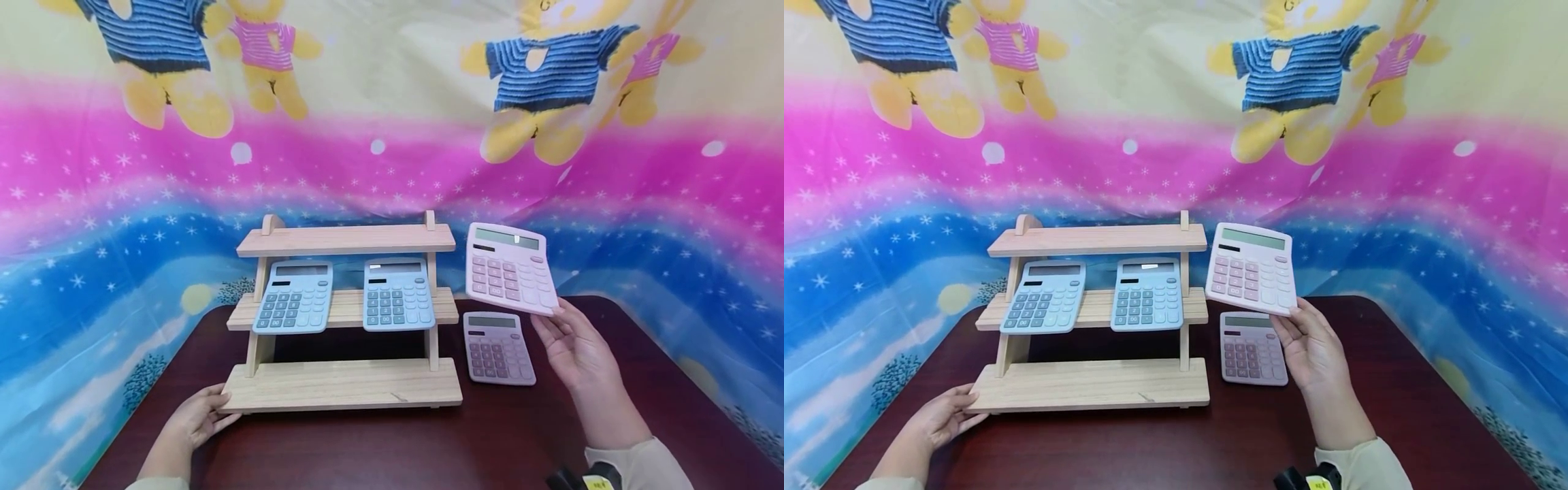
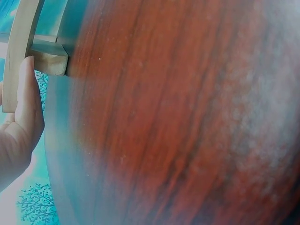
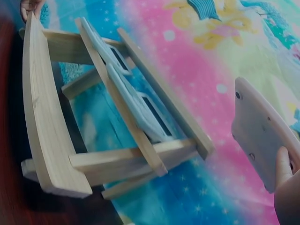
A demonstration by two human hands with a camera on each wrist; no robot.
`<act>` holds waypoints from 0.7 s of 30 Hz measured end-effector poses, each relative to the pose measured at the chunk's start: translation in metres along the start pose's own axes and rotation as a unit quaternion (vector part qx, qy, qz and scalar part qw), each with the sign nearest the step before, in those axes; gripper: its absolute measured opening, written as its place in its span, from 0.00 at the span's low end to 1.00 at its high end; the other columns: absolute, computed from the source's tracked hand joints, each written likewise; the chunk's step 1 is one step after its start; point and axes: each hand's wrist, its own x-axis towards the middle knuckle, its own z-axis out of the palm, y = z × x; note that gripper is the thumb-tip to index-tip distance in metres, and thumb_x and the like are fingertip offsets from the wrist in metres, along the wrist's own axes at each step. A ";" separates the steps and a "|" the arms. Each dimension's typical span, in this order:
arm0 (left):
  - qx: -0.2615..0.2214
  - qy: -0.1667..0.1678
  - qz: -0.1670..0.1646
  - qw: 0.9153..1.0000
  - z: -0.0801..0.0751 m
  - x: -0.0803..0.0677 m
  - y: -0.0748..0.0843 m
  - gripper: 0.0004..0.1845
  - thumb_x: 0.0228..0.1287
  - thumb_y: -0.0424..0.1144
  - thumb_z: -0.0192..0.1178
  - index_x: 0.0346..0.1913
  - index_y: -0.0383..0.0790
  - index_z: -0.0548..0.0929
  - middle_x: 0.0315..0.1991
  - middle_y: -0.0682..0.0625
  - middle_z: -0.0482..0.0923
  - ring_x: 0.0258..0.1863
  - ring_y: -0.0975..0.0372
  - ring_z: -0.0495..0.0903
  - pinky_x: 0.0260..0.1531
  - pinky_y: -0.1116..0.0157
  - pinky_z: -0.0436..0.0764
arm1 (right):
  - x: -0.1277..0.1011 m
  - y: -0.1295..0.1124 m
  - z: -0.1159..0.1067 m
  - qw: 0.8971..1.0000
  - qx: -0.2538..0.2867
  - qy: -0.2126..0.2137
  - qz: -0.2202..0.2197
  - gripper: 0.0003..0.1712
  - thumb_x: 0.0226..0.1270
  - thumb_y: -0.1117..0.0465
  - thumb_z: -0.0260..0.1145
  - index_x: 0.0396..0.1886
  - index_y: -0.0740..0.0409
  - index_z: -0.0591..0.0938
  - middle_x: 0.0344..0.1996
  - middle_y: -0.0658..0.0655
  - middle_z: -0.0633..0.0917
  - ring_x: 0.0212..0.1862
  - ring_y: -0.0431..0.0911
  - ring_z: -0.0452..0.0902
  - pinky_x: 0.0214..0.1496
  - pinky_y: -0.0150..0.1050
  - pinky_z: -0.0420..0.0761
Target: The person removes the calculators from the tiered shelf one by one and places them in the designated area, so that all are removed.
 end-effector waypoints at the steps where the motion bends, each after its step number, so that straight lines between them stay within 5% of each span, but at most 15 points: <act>1: 0.000 -0.002 0.000 1.000 0.000 0.000 0.000 0.36 0.63 0.31 0.47 0.63 0.24 0.36 0.57 0.22 0.41 0.34 0.59 0.74 0.41 0.56 0.75 | -0.001 -0.002 -0.003 1.000 0.006 -0.003 0.000 0.15 0.61 0.78 0.46 0.38 0.70 0.79 0.37 0.65 0.80 0.41 0.54 0.75 0.45 0.42 0.74; 21: 0.004 -0.003 -0.002 1.000 -0.001 0.000 -0.001 0.36 0.64 0.32 0.46 0.64 0.26 0.35 0.59 0.23 0.38 0.34 0.59 0.74 0.42 0.57 0.74 | -0.009 -0.032 -0.059 0.999 0.032 0.038 -0.017 0.17 0.63 0.76 0.43 0.36 0.69 0.81 0.35 0.65 0.80 0.40 0.53 0.76 0.44 0.42 0.75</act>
